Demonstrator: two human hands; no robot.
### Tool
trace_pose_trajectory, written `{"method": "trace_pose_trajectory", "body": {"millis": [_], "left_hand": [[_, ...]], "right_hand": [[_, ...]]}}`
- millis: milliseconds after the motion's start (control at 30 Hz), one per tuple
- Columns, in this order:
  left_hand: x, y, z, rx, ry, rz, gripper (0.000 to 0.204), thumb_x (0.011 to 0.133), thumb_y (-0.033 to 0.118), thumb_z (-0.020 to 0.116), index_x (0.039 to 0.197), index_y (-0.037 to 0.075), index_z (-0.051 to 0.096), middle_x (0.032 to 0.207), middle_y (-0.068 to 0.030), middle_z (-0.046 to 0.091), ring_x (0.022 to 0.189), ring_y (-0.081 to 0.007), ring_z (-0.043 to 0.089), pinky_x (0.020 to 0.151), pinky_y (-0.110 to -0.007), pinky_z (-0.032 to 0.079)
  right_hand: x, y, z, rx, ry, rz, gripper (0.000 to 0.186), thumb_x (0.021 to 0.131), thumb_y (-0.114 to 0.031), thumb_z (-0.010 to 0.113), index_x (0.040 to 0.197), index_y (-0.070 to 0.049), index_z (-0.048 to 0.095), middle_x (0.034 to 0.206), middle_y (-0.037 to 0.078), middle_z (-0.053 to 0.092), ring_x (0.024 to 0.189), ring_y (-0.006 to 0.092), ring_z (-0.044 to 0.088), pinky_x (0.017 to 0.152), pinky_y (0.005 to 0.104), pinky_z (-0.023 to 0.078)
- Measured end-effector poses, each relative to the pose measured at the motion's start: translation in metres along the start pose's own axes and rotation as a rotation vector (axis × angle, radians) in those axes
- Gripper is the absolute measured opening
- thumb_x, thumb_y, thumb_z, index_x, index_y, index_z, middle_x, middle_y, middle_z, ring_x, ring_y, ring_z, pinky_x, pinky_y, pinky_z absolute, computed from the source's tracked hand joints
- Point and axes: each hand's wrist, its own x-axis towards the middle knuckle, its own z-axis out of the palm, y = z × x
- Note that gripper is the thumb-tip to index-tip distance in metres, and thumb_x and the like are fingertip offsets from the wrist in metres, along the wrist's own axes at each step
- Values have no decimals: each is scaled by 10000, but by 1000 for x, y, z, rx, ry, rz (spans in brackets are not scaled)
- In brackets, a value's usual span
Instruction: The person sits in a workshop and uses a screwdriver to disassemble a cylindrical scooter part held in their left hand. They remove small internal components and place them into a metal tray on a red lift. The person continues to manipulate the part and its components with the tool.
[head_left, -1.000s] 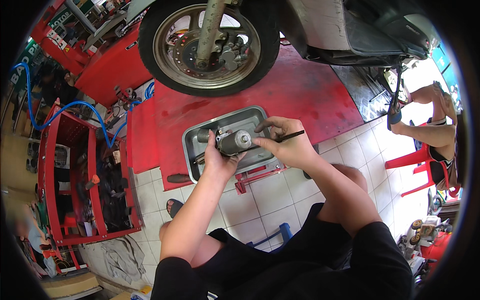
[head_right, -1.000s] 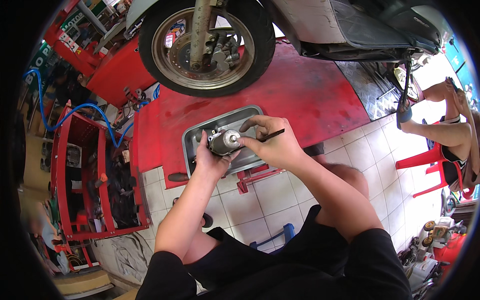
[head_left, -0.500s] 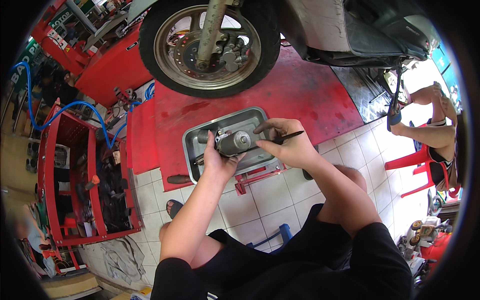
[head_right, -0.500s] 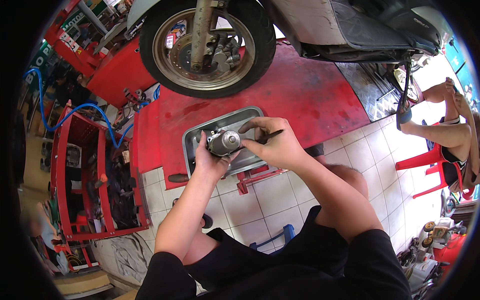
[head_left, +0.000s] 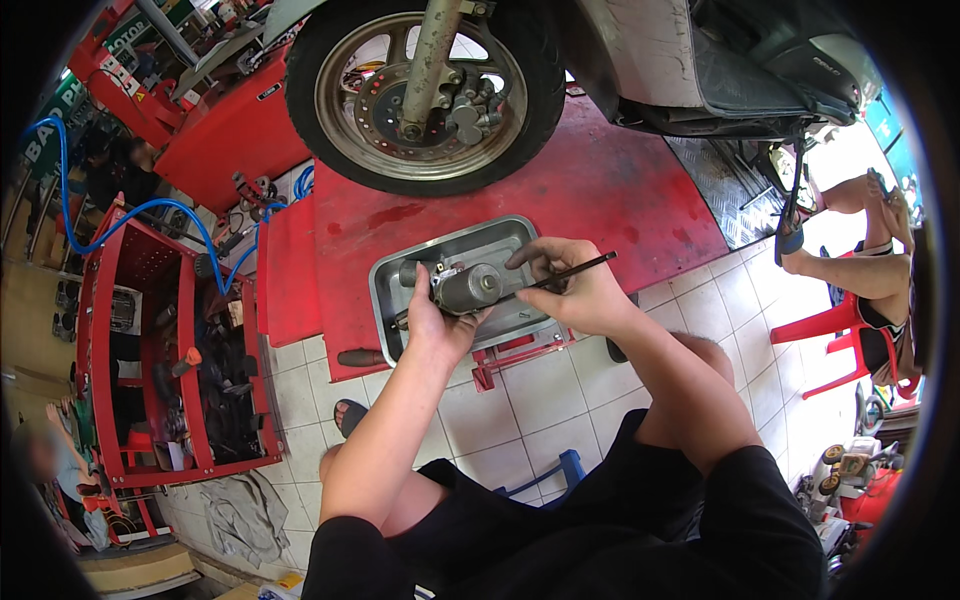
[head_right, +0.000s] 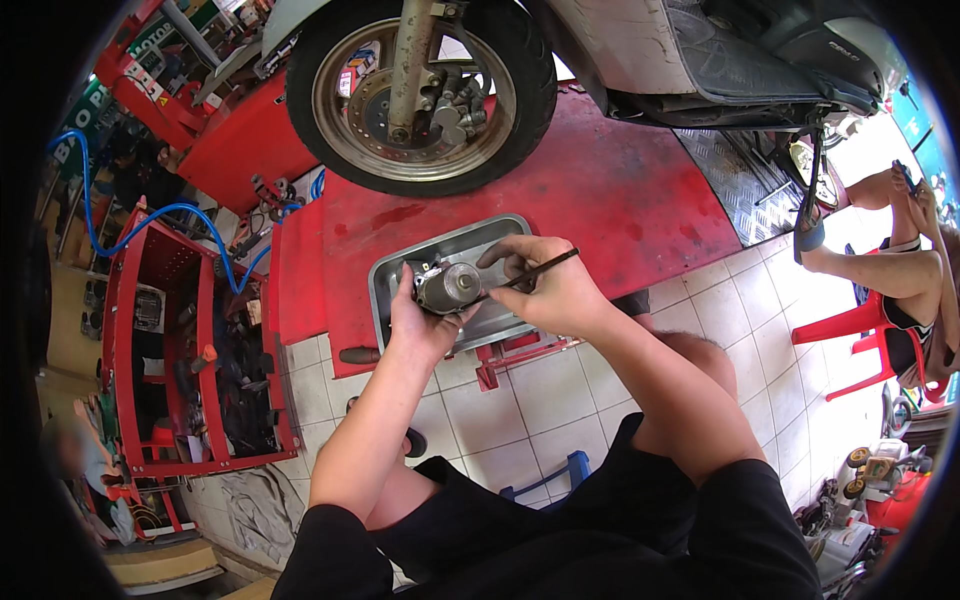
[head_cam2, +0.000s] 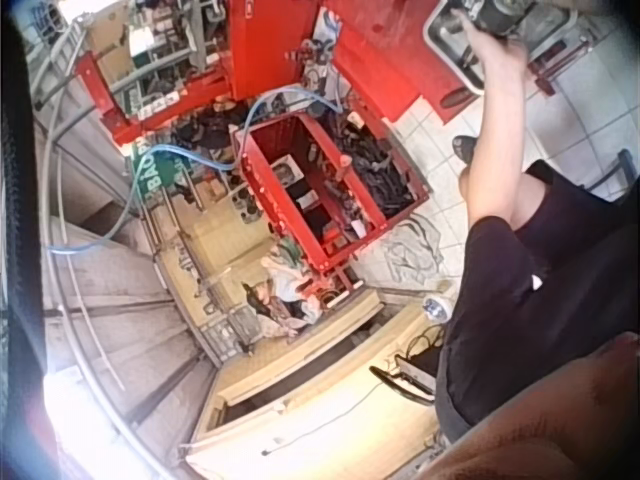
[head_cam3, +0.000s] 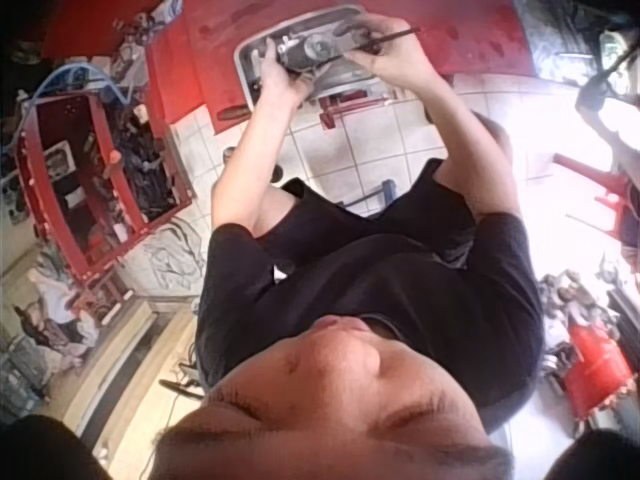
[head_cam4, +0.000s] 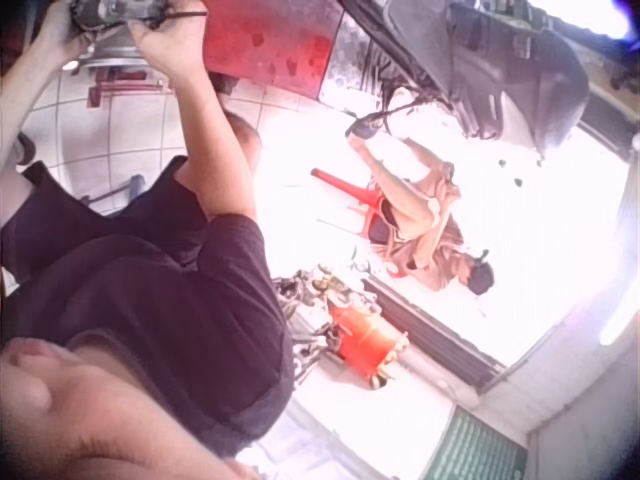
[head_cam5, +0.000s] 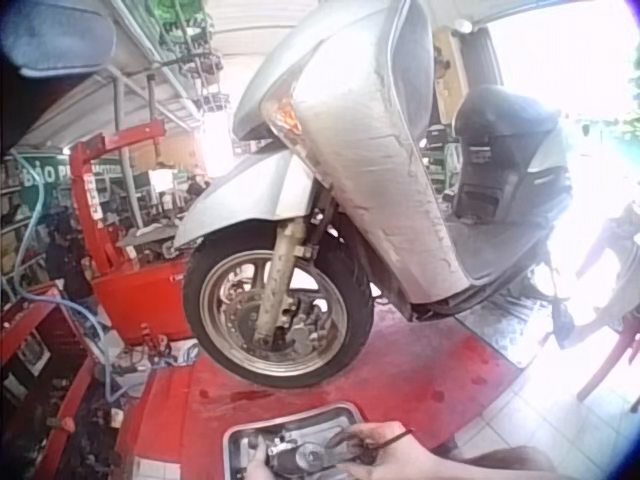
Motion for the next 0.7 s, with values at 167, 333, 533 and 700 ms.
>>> {"method": "trace_pose_trajectory", "body": {"millis": [167,333,533,700], "left_hand": [[4,1,-5,-18,-20,1,647,1023,621,390,1305,60,547,1371,-159,563,1300,-331,523,1106,-540,392],[3,-1,0,-1,-12,5,643,1022,618,397,1300,57,546,1360,-157,568,1299,-334,523,1111,-542,389],[-1,-2,3,-25,-13,2,644,1027,608,395,1316,47,524,1366,-166,559,1302,-340,521,1125,-546,386],[0,-2,3,-8,-10,4,646,1027,608,391,1313,45,530,1368,-175,556,1310,-341,515,1124,-551,384]], "right_hand": [[-1,2,0,-49,3,117,175,805,-60,740,969,-3,716,589,-17,466,564,74,407,532,269,378],[-1,0,-4,-47,-8,191,212,823,-129,771,975,9,715,645,7,577,586,88,477,550,277,417],[-4,4,-5,-111,-22,-22,226,846,-150,750,993,19,716,637,28,592,571,91,476,549,282,426],[-2,-12,-3,119,4,309,192,820,-87,731,986,9,715,597,10,527,555,82,457,543,269,417]]}}
